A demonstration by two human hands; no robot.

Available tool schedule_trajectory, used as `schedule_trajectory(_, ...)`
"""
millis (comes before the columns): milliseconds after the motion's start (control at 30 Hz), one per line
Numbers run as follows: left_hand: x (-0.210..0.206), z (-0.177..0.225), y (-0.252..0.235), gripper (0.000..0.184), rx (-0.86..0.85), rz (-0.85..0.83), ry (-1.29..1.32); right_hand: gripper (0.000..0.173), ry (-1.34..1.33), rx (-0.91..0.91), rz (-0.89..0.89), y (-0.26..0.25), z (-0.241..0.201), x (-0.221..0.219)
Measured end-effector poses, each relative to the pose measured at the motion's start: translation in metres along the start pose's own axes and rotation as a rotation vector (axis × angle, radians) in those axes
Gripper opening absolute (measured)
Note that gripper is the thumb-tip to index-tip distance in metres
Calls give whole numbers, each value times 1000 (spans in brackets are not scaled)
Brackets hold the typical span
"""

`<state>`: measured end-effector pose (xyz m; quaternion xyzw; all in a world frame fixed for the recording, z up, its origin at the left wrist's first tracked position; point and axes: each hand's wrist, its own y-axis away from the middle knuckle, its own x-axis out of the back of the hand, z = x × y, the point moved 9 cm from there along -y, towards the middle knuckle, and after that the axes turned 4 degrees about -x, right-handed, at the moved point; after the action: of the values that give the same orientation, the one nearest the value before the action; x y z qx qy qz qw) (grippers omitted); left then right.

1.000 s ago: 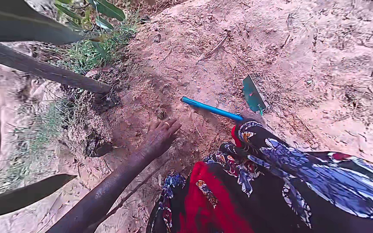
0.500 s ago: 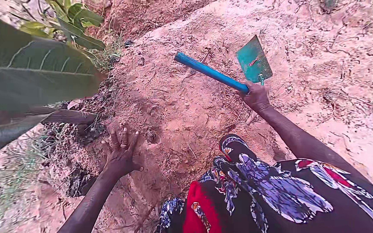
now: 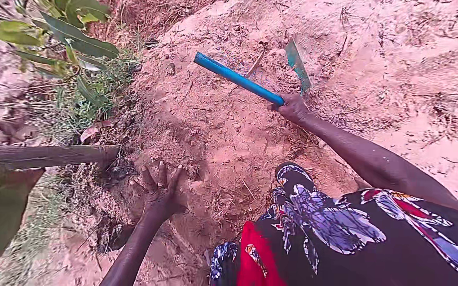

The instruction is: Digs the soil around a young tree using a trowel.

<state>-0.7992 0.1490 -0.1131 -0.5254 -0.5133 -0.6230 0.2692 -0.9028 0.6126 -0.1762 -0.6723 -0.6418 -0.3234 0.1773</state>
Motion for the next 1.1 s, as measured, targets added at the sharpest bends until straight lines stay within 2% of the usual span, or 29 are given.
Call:
schedule_trajectory(167, 0, 2, -4, 143, 16, -25, 17, 37, -111, 105, -61, 18, -50, -30)
schedule_trajectory(300, 1, 3, -4, 140, 14, -46, 28, 32, -307, 93, -167, 35, -123, -79)
schedule_trajectory(400, 4, 6, -4, 139, 0, -48, 24, 31, -413, 159, -194, 52, -189, -87)
schedule_trajectory(500, 6, 8, -3, 138, -2, -50, 3, 30, -410, 393, -231, 75, -252, -85)
schedule_trajectory(600, 4, 4, -5, 141, -14, -2, -2, 26, -319, 626, -399, 98, -305, -81)
schedule_trajectory(667, -1, 3, -4, 144, 39, -107, -9, 28, -169, 690, -465, 90, -318, -77)
schedule_trajectory(733, -5, 2, -3, 140, 101, -247, 0, 33, 53, 656, -445, 50, -305, -63)
schedule_trajectory(800, 0, 7, 5, 126, 185, -428, 6, 36, 263, 524, -386, -3, -274, -33)
schedule_trajectory(900, 54, 53, 24, 101, 285, -654, 62, 40, 471, 251, -237, -71, -209, 23)
schedule_trajectory(933, 68, 65, 23, 99, 309, -701, 65, 43, 512, 144, -212, -86, -186, 40)
schedule_trajectory(1033, 71, 69, 16, 101, 319, -641, 114, 41, 446, -26, -103, -123, -115, 55)
schedule_trajectory(1100, 83, 81, 10, 103, 331, -691, 90, 45, 322, -71, -58, -141, -76, 39)
